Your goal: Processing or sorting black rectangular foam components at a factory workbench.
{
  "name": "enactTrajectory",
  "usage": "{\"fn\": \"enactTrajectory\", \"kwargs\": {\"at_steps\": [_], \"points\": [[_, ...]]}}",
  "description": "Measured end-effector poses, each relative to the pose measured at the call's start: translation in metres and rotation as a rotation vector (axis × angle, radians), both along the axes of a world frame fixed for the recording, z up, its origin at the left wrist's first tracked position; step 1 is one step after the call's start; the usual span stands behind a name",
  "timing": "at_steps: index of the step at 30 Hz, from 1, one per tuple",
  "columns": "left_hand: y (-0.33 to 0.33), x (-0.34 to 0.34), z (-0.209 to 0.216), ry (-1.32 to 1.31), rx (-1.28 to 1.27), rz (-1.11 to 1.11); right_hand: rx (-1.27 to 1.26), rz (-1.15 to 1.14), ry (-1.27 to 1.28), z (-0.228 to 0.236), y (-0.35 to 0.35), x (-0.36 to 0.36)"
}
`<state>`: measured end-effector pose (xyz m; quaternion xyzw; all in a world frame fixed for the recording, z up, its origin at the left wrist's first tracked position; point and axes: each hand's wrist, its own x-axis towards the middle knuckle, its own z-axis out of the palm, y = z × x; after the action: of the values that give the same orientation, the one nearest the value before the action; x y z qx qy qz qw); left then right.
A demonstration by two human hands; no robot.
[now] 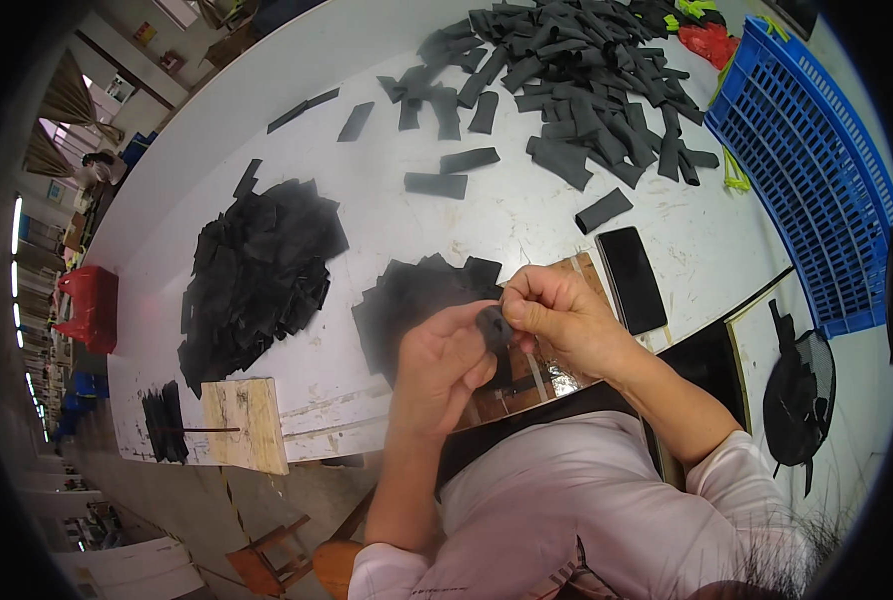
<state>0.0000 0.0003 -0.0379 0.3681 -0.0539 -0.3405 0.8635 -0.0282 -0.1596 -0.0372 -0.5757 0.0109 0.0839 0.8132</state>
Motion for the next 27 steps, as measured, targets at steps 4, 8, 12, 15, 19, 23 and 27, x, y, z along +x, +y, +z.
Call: {"fn": "enactTrajectory", "kwargs": {"at_steps": [4,8,12,15,19,23,27], "points": [[0.002,0.002,0.019,-0.137,0.334,-0.017,0.025,0.031,0.000,0.006,0.000,-0.003],[-0.006,0.000,0.032,-0.277,0.540,0.025,-0.045,0.022,-0.050,0.003,-0.002,-0.003],[-0.006,-0.003,0.029,-0.286,0.558,0.118,-0.195,0.051,-0.033,0.011,-0.002,-0.001],[-0.007,0.000,0.025,-0.162,0.362,0.193,-0.313,0.032,-0.082,0.016,-0.005,0.002],[0.004,0.008,0.034,0.359,-0.293,-0.016,-0.169,0.107,-0.057,0.029,-0.009,0.007],[-0.018,0.007,0.038,0.315,-0.857,-0.297,0.075,0.170,-0.073,0.063,-0.012,0.010],[-0.015,0.000,0.036,0.363,-0.779,-0.208,0.008,0.233,0.000,0.046,-0.018,0.012]]}}
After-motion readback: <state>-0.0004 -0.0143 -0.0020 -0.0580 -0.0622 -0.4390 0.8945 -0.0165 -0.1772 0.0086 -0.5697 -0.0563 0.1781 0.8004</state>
